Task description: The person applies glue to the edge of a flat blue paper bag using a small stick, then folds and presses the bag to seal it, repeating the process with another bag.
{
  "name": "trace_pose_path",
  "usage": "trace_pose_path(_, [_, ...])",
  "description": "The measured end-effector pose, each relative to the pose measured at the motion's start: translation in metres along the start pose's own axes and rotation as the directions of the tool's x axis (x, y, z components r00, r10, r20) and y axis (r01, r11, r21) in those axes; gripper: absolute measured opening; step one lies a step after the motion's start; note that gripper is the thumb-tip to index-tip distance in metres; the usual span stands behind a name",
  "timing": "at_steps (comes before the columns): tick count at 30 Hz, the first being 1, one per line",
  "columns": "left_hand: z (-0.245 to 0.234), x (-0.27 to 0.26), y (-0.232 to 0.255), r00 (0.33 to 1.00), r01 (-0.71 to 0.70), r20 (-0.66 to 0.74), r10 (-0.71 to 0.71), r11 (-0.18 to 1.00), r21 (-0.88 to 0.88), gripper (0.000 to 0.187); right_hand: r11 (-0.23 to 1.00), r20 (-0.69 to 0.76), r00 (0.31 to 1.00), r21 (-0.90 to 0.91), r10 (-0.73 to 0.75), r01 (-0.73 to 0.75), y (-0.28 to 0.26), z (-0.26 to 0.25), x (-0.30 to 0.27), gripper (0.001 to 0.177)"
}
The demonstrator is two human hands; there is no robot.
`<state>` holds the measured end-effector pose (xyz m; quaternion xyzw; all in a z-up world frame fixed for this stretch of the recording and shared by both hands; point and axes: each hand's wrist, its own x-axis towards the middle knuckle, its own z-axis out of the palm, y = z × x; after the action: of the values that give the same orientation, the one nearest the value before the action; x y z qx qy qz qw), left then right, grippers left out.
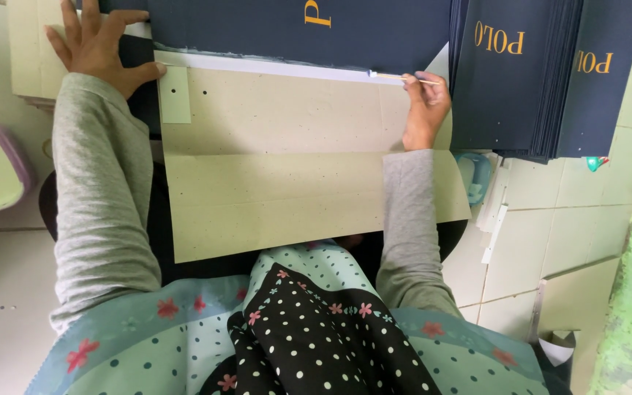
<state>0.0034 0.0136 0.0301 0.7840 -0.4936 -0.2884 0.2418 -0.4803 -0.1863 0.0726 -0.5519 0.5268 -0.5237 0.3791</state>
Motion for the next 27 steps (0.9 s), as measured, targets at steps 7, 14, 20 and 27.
trace_pose_path(7, [0.002, 0.002, -0.004, 0.999, -0.039, -0.027, 0.039, 0.999, 0.017, 0.072, 0.995, -0.179, 0.984, -0.098, 0.003, -0.021, 0.036, -0.023, 0.02, 0.016])
trace_pose_path(14, [0.004, 0.002, -0.007, 0.997, -0.057, -0.047, 0.058, 0.998, 0.021, 0.07, 0.948, -0.258, 0.951, -0.308, -0.167, 0.083, 0.036, -0.06, 0.037, 0.012])
trace_pose_path(20, [0.006, 0.004, -0.01, 0.998, -0.045, -0.042, 0.046, 0.999, 0.023, 0.07, 0.791, -0.201, 0.893, -0.566, -0.404, 0.23, -0.007, -0.049, 0.016, 0.009])
trace_pose_path(27, [0.0, 0.0, -0.002, 0.999, -0.033, -0.021, 0.033, 0.999, 0.015, 0.07, 0.696, 0.009, 0.878, -0.606, -0.479, 0.386, -0.014, -0.009, -0.018, 0.006])
